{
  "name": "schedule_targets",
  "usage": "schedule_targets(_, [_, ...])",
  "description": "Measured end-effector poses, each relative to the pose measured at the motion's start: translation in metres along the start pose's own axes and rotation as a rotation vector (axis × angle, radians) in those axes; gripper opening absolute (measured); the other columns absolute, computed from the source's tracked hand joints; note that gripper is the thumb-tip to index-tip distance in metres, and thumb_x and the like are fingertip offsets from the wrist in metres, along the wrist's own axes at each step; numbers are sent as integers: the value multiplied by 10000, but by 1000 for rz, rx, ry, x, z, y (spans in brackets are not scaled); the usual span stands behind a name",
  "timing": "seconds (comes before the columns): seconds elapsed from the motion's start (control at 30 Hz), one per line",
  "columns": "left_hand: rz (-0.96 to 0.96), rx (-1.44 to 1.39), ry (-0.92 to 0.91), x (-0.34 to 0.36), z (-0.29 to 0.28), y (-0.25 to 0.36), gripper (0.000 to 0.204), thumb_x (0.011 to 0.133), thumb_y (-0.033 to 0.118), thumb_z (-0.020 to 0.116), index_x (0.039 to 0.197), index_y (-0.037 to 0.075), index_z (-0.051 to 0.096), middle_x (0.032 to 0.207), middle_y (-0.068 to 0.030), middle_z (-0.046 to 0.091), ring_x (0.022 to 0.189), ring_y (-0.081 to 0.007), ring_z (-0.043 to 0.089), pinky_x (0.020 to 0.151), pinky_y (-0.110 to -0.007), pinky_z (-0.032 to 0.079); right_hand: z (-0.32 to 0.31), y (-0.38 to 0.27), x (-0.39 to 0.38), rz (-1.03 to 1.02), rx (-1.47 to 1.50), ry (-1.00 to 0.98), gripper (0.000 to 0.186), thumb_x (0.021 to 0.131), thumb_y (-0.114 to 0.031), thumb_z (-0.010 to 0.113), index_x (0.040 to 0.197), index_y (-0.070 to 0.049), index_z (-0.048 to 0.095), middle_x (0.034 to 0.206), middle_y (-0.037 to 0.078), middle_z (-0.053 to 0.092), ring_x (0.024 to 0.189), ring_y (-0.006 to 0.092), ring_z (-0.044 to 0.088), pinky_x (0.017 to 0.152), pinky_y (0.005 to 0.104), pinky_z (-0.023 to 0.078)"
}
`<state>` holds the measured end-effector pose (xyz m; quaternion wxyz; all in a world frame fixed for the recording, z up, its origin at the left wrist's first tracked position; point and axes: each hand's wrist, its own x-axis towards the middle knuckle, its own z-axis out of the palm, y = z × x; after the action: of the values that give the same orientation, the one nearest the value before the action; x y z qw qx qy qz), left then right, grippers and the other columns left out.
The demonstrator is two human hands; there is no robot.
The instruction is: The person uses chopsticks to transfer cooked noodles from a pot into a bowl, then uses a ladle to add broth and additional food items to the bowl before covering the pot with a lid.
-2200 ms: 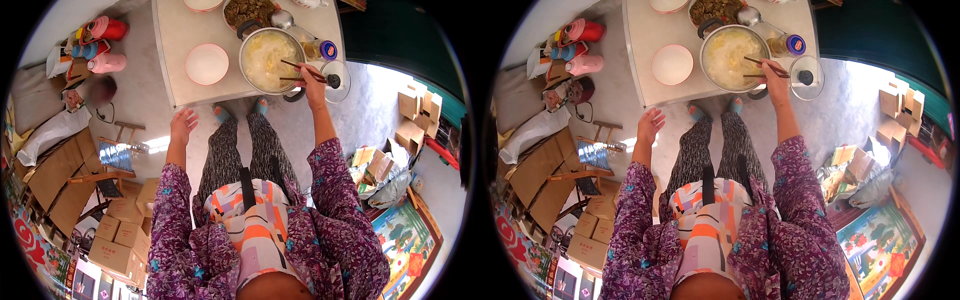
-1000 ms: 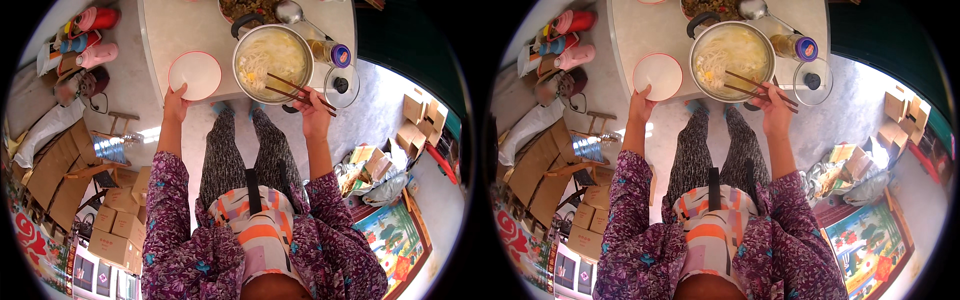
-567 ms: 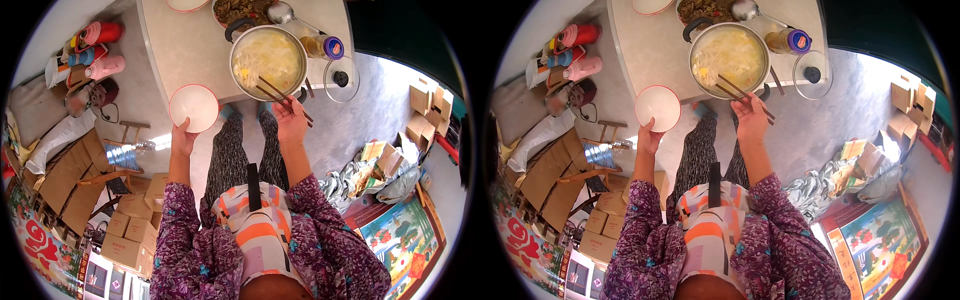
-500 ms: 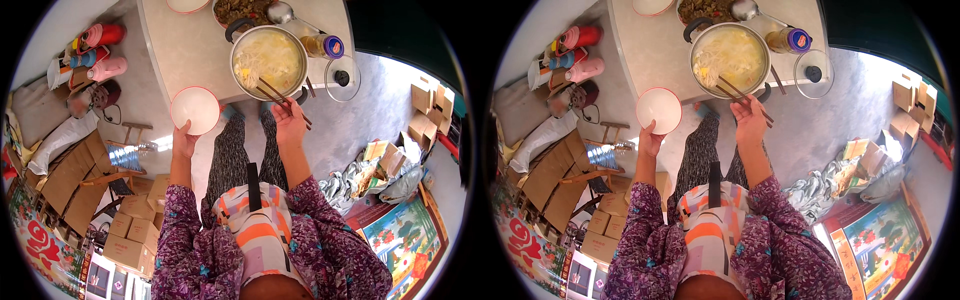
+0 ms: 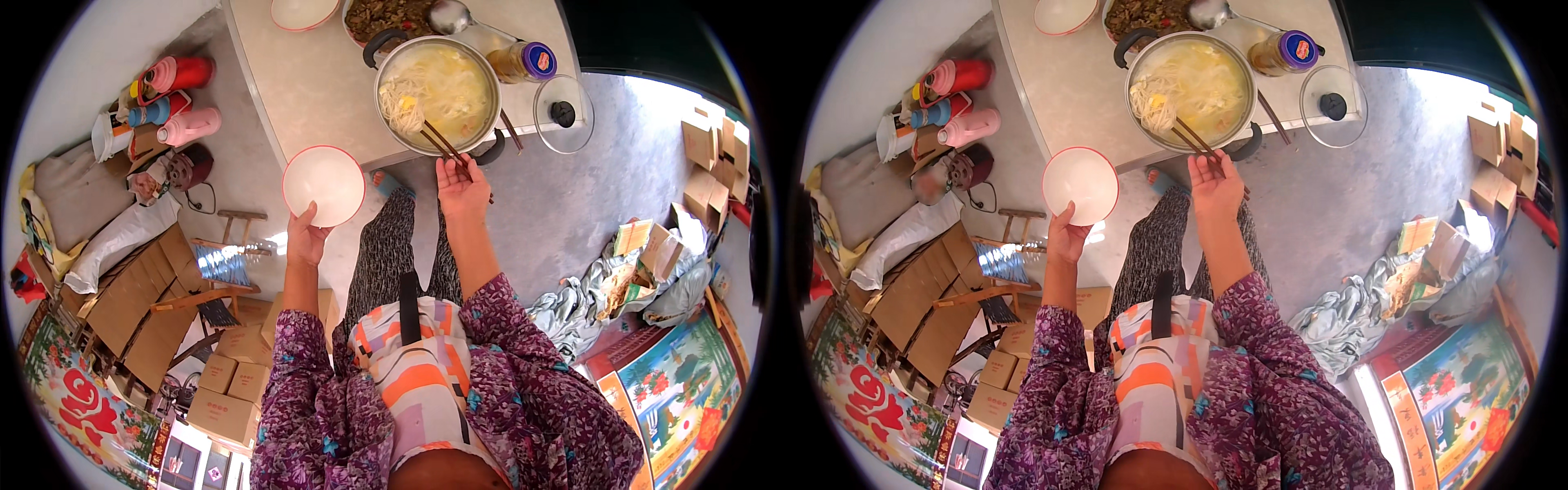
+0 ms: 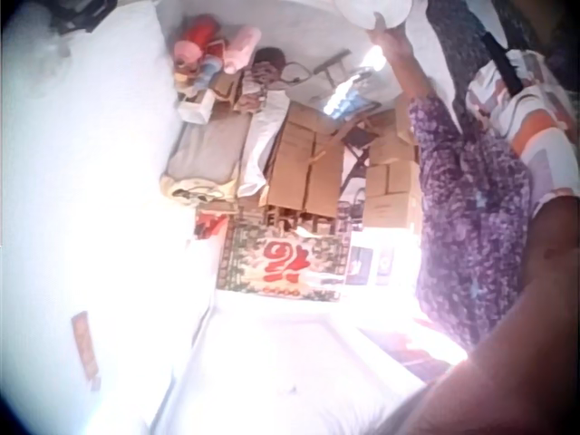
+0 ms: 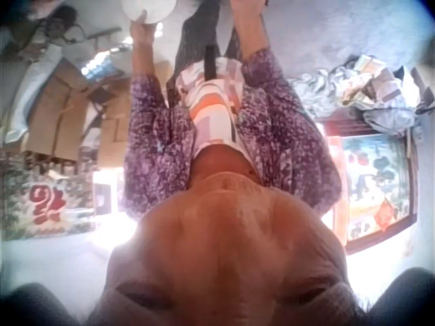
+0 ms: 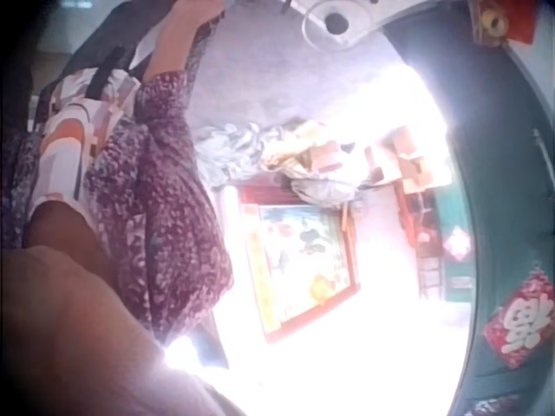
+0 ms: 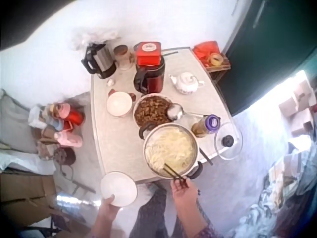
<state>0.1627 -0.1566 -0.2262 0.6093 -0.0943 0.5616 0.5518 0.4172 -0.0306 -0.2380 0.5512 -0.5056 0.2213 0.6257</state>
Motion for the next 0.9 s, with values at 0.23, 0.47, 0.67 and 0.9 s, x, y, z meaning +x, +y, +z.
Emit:
schedule_targets(0.23, [20,11,-20,-11,12,4,480,875,133,585,1316,69,407,1252,-112,534,1085,-258,586,875,-424,540,-2,-3,5,51,80,-4,165,924,-142,497,880,1,568,781,83,580,707,220,600,878,446,518])
schedule_targets(0.47, [91,42,-80,-22,43,7,516,873,220,618,1307,41,405,1256,-122,527,1102,-248,573,867,-425,540,1,-22,0,16,100,-58,198,936,-143,462,904,19,571,787,102,615,684,217,610,893,451,514])
schedule_targets(0.67, [144,194,-78,-26,77,6,540,883,290,618,1287,14,390,1217,-138,543,1055,-243,600,839,-415,553,0,-42,5,-17,63,-110,185,931,-136,470,926,24,562,793,114,615,676,225,611,876,466,520])
schedule_targets(0.9, [157,271,15,-33,120,1,635,812,327,709,1222,-22,374,1130,-145,518,995,-239,601,732,-406,579,14,-67,-10,-26,25,-186,170,928,-136,479,929,10,568,793,112,629,660,223,613,854,448,530])
